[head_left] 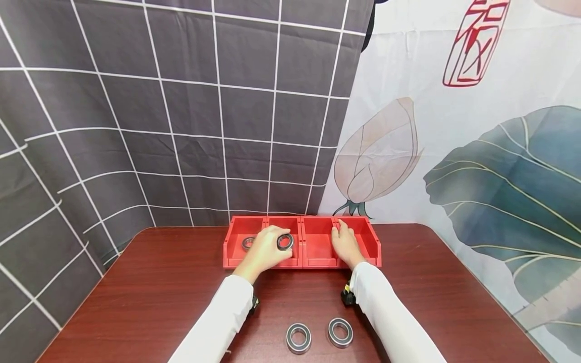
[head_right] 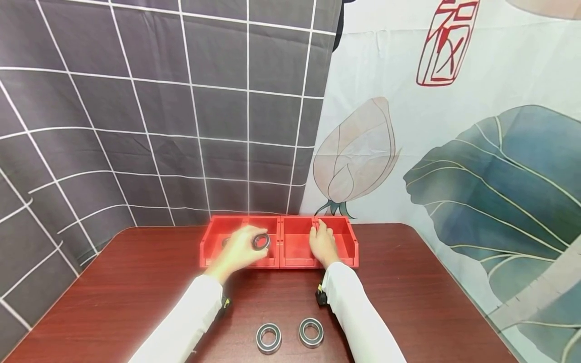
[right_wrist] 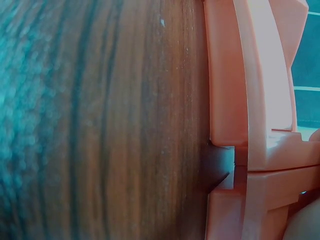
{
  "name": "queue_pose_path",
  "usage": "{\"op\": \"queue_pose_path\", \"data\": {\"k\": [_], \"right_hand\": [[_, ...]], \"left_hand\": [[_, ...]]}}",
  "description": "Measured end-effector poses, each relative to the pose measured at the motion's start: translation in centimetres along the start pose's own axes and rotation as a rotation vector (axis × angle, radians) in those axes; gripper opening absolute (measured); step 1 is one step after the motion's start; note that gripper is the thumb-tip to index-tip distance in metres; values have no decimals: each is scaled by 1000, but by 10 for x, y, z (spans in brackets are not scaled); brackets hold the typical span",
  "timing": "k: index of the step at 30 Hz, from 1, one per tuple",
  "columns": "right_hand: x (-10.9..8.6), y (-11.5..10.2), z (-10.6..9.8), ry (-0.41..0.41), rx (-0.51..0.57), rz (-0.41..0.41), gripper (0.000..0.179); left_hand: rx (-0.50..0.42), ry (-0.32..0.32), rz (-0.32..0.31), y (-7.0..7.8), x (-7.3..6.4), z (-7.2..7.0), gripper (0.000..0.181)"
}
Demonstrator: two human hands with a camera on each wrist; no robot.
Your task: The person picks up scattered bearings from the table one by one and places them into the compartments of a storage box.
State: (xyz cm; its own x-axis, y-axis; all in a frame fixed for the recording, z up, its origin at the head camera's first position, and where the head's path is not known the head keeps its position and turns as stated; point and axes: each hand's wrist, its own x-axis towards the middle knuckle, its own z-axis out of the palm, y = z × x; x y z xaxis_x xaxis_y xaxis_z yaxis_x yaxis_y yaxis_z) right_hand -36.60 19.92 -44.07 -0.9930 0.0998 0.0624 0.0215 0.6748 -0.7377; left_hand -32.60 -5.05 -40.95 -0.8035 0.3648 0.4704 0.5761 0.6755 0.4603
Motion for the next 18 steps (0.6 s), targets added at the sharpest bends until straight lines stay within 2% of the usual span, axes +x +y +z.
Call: {"op": "queue_pose_path", "data": {"k": [11, 18], "right_hand": [[-2, 1, 1, 9, 2, 0, 58], [0, 2, 0, 3, -1, -3, 59]], "left_hand": [[42, -64, -57, -2, 9, 8, 48], [110, -125, -81, -2, 18, 11, 48]]}}
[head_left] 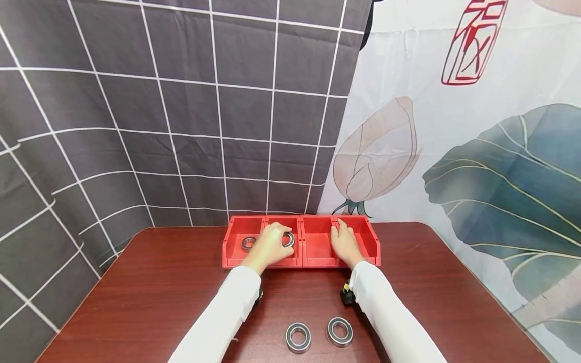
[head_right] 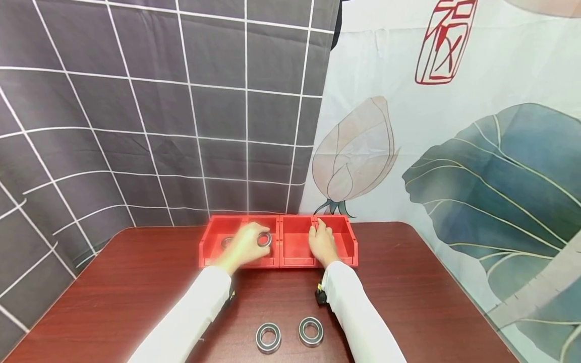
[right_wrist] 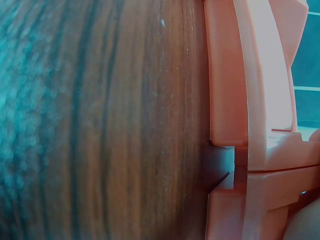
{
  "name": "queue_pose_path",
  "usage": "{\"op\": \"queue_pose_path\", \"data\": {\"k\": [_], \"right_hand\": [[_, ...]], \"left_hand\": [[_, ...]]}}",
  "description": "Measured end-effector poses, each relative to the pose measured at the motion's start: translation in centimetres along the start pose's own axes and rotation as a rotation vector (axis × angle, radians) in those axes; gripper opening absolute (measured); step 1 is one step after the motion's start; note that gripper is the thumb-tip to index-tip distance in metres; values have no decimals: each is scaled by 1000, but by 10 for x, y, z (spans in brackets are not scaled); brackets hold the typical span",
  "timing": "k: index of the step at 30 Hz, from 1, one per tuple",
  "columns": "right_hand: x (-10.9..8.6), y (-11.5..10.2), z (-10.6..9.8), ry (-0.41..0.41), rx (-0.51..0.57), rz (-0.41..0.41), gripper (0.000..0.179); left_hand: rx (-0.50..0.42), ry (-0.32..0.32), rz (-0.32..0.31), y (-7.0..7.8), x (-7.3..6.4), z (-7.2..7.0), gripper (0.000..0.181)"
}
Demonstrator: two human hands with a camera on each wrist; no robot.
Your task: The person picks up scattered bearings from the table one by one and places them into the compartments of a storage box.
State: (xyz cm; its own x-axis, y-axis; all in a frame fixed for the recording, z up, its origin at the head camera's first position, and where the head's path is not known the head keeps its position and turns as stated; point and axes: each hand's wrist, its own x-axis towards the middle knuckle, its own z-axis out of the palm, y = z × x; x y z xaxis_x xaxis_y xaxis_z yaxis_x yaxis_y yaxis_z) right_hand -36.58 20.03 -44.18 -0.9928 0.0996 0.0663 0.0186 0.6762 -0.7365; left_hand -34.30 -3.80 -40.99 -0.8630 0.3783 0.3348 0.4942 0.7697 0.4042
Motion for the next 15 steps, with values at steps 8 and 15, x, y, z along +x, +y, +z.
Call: {"op": "queue_pose_path", "data": {"k": [8, 15], "right_hand": [[0, 0, 1, 4, 13, 2, 58], [1, 0, 1, 33, -3, -26, 57]], "left_hand": [[52, -43, -28, 2, 5, 2, 46], [107, -41, -9, 4, 10, 7, 42]]}}
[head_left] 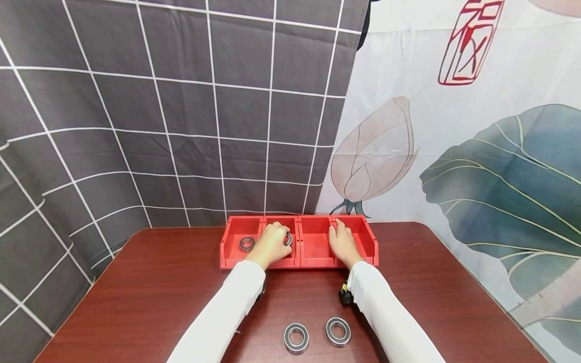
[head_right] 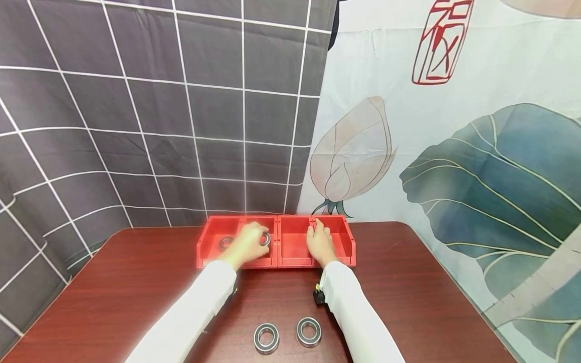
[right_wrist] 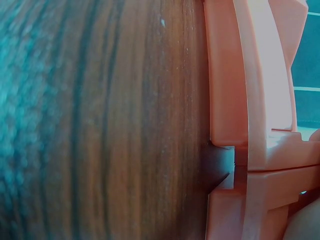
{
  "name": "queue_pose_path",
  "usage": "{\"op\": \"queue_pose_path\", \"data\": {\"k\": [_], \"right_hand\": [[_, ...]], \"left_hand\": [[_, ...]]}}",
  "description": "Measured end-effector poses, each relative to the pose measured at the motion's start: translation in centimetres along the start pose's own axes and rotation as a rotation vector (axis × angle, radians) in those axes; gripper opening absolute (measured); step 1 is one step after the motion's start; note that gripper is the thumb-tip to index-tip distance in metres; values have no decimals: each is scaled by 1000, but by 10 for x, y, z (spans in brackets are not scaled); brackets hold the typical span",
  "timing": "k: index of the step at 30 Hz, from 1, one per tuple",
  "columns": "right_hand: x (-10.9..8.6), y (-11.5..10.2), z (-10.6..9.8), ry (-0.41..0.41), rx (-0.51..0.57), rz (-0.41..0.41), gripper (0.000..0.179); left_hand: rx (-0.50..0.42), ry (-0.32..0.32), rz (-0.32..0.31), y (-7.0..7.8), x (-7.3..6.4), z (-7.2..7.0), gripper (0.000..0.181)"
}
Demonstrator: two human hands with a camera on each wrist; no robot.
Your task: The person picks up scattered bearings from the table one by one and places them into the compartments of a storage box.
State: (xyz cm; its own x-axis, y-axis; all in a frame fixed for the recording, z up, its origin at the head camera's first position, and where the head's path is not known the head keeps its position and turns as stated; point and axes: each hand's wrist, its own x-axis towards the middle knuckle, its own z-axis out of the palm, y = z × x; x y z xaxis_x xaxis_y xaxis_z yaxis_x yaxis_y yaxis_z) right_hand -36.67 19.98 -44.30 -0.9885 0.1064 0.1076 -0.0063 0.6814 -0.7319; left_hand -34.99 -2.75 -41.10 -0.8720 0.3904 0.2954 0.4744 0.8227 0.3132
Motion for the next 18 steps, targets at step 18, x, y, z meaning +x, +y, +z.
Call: {"op": "queue_pose_path", "data": {"k": [18], "right_hand": [[1, 0, 1, -14, 7, 15, 57]], "left_hand": [[83, -116, -25, 0, 17, 1, 23]]}}
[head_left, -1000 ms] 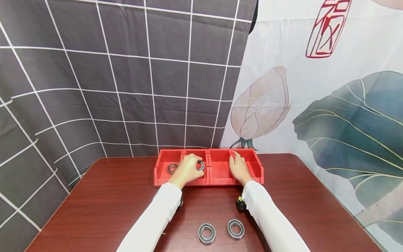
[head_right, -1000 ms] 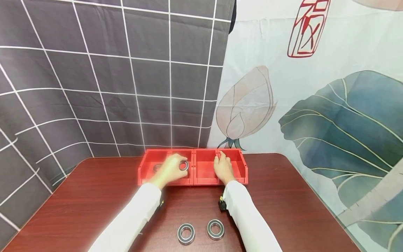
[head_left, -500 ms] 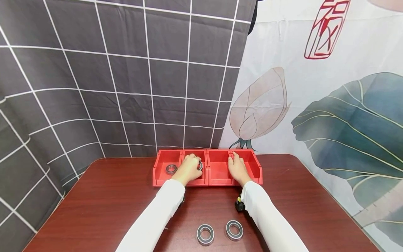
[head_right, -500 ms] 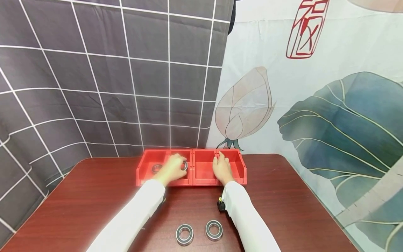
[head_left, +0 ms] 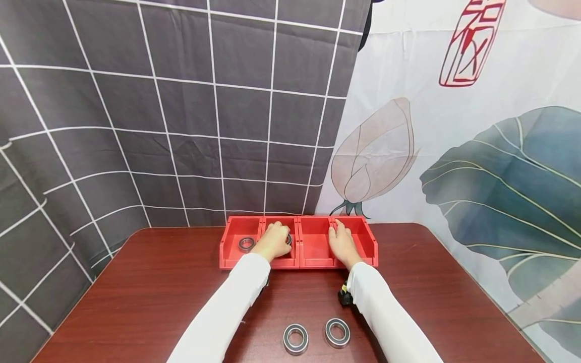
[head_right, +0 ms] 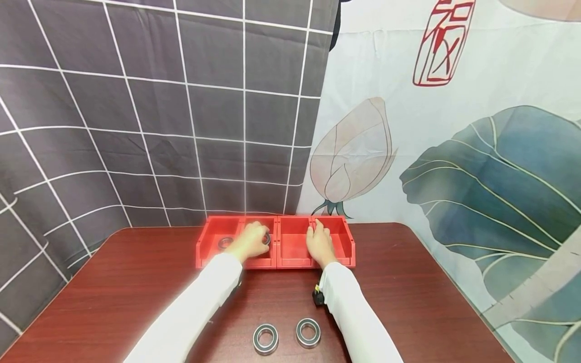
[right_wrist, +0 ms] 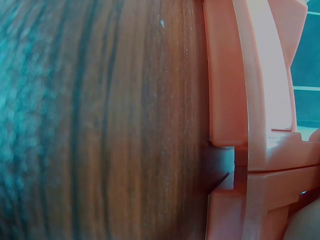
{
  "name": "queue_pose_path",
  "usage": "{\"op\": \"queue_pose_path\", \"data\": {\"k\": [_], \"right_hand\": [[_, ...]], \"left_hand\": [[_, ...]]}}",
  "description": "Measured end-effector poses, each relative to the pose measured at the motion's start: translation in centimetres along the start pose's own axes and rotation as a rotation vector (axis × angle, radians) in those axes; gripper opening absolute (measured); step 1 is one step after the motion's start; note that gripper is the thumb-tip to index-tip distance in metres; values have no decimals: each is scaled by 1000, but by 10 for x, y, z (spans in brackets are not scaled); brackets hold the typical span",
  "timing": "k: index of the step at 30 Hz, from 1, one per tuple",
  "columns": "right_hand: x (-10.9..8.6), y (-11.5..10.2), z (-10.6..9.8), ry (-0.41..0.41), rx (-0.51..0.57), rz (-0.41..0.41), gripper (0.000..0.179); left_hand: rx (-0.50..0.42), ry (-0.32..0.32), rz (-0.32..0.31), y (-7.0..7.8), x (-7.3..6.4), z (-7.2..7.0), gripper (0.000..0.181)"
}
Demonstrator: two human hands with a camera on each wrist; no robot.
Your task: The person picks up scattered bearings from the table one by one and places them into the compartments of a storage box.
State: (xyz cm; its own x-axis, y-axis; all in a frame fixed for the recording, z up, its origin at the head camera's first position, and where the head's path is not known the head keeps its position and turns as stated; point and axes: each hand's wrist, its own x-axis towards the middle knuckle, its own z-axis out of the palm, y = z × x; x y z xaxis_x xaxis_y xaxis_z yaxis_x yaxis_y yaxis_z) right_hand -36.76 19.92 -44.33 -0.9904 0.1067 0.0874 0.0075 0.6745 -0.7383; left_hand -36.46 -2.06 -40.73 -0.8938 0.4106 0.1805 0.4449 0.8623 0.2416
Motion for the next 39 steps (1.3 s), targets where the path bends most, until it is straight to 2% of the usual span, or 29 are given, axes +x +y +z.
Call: {"op": "queue_pose_path", "data": {"k": [13, 19, 33, 39], "right_hand": [[-1, 2, 0, 8, -11, -11, 57], [0, 1, 0, -15, 2, 9, 58], [-2, 0, 0, -9, 9, 17, 58], [-2, 0, 0, -4, 12, 16, 58]], "left_hand": [[13, -45, -2, 0, 5, 8, 13], [15, -51, -14, -1, 7, 11, 13], [30, -91, -49, -1, 9, 16, 15], [27, -86, -45, -2, 10, 20, 17]]}}
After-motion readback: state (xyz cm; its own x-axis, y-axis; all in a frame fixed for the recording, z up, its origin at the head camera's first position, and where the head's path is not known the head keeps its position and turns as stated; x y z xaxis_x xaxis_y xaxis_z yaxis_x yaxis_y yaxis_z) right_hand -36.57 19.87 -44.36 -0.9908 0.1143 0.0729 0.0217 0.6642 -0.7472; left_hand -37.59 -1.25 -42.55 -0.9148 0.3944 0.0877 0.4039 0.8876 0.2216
